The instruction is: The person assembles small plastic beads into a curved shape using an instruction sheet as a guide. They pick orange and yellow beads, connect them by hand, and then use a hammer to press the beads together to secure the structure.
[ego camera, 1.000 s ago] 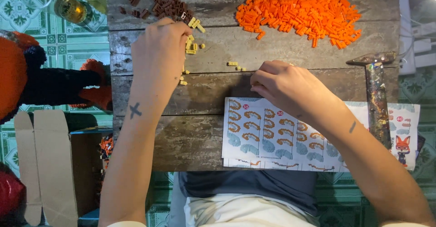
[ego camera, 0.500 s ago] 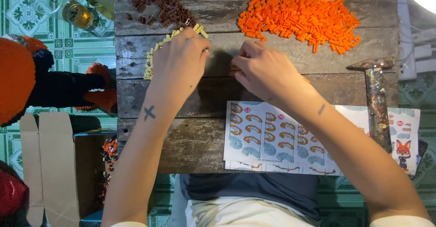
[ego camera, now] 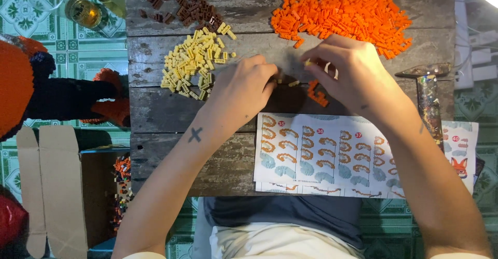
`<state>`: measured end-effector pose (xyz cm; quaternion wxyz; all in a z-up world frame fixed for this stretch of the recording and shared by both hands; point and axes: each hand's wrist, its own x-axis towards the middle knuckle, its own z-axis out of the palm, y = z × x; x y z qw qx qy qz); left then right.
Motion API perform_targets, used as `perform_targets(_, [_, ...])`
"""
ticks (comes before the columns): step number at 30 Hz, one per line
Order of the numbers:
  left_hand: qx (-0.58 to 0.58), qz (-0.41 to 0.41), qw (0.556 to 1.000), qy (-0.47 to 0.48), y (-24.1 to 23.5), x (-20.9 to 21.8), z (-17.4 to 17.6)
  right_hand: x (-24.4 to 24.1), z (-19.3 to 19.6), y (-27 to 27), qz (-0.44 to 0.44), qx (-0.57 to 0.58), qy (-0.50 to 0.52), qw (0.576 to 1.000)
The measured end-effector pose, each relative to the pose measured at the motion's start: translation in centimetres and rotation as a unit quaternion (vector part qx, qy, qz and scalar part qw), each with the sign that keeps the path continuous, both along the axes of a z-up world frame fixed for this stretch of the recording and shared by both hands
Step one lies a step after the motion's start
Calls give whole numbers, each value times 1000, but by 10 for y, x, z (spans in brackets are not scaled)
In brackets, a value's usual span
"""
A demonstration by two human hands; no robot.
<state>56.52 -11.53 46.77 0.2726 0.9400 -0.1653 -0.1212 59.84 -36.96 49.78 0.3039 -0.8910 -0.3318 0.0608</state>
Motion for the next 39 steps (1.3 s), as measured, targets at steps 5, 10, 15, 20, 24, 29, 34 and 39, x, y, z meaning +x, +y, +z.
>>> perform_targets(5, [3, -12, 1000, 20, -3, -1, 9, -5, -3, 3, 3, 13, 5, 1000])
perform_targets(10, [-23, 48, 995, 82, 31, 23, 28, -6, -9, 5, 10, 45, -20, 999])
perform_targets(15, [106, 101, 989, 14, 64, 27, 51, -6, -8, 4, -12, 82, -3, 997])
perform_targets(20, [108, 95, 990, -1, 60, 19, 43, -8, -11, 4, -17, 74, -2, 997])
perform_targets(24, [132, 108, 985, -32, 60, 20, 28, -8, -11, 2, -20, 72, 0, 997])
perform_targets(29, [158, 95, 982, -38, 56, 24, 21, -9, -10, 2, -21, 74, -2, 997])
perform_targets(34, [178, 91, 978, -58, 47, 24, 32, -11, -5, -1, -34, 93, 16, 995])
perform_targets(39, [-143, 43, 988, 45, 19, 11, 40, -8, -16, -10, -18, 133, 57, 989])
